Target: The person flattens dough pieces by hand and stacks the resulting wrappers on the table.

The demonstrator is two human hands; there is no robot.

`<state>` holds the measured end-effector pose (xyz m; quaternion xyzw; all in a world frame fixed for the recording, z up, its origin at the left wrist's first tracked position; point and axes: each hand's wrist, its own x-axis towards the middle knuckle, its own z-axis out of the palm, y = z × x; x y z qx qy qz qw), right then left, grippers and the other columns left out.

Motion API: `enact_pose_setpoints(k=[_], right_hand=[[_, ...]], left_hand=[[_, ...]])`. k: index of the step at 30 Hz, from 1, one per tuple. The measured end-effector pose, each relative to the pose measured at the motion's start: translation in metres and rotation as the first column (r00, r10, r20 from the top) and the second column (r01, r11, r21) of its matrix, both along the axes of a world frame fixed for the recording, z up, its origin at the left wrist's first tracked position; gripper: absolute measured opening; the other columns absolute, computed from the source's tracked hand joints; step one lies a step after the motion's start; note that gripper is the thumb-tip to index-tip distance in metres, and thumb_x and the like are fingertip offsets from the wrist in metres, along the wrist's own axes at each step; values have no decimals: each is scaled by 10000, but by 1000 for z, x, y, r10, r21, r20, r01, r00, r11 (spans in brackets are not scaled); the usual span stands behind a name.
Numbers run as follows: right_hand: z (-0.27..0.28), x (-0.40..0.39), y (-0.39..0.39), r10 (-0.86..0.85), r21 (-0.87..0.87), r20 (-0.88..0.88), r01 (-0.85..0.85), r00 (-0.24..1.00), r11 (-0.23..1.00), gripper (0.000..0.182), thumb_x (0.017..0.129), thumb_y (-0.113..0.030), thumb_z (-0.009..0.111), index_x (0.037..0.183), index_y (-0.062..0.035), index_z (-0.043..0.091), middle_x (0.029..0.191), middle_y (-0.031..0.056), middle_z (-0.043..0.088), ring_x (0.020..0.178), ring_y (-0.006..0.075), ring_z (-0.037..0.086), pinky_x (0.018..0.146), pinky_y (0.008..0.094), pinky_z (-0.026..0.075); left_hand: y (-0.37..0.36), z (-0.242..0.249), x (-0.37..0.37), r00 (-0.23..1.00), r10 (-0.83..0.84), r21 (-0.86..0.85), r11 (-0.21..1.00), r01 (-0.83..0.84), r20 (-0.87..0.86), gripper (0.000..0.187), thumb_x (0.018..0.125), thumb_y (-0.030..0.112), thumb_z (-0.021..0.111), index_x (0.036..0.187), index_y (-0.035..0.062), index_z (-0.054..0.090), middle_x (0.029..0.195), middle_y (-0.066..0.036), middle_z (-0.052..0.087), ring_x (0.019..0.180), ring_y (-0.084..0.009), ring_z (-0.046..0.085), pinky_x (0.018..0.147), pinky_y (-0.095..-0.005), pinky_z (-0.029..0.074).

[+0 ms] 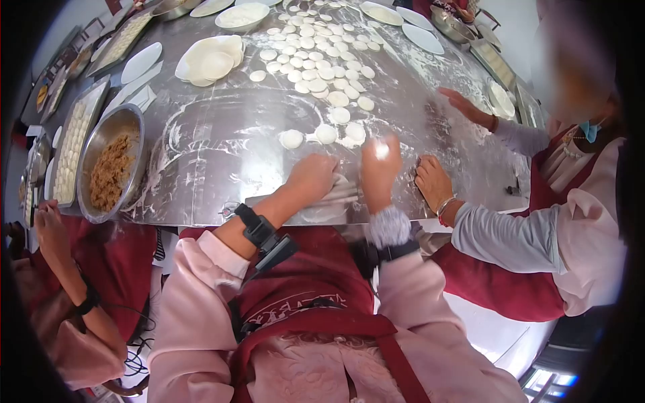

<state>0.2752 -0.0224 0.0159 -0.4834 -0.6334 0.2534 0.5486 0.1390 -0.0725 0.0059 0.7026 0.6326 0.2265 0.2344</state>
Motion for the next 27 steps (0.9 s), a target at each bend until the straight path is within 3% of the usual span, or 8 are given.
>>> enact_pose_setpoints(k=[5,11,15,17,21,23,24,27], right_hand=[[-18,25,-30,-7,-111,-122,-6,992,994,177,746,-99,606,777,-22,449,590,106,458,536,146,433,504,320,394],[5,-21,18,-17,132,54,10,998,991,178,737,-92,605,776,-17,448,588,95,462,545,124,424,508,304,394],[-5,17,-23,2,-26,-71,-4,997,1000,189,734,-96,613,782,-17,448,585,99,467,545,128,431,507,308,396],[-11,22,-28,16,-48,-156,-24,988,999,192,734,-97,615,784,-17,448,585,100,470,545,130,430,508,312,397],[1,-8,10,12,3,-15,-12,1000,1000,190,742,-103,610,776,-20,442,588,118,479,526,166,457,496,324,386],[4,-20,18,-49,160,65,38,997,986,188,747,-108,605,770,-22,439,590,123,479,514,181,454,487,327,379],[11,-15,8,-1,9,0,1,1000,1000,185,744,-107,603,762,-18,441,592,128,488,509,185,447,487,333,382],[7,12,-22,-24,-66,-39,21,999,998,182,742,-109,600,754,-14,445,599,146,505,506,203,453,492,343,388]], left_hand=[[-11,2,-10,998,-24,-39,999,26,54,122,754,134,568,819,31,574,752,-158,606,742,-342,585,658,-415,462],[7,-7,7,986,152,145,976,-160,66,106,747,140,567,771,38,579,735,-160,602,726,-354,580,643,-430,460],[-1,-4,-8,997,-23,41,999,26,-75,120,741,138,568,781,28,592,765,-164,614,742,-347,587,661,-421,467],[-8,-4,-11,985,-23,43,999,16,169,118,736,126,569,786,22,591,774,-167,615,756,-353,589,666,-423,468],[2,1,9,994,-4,86,996,-5,106,103,737,106,555,786,23,591,779,-175,611,759,-355,589,668,-424,468],[10,-9,15,994,90,185,978,-100,62,113,737,95,535,801,24,595,789,-186,609,761,-357,590,670,-422,468],[9,-5,12,993,98,192,975,-108,62,113,737,95,535,801,24,595,789,-186,609,761,-357,590,670,-422,468],[2,-1,-1,995,-79,43,996,82,-60,138,733,86,520,826,22,600,799,-198,605,763,-361,587,675,-418,469]])
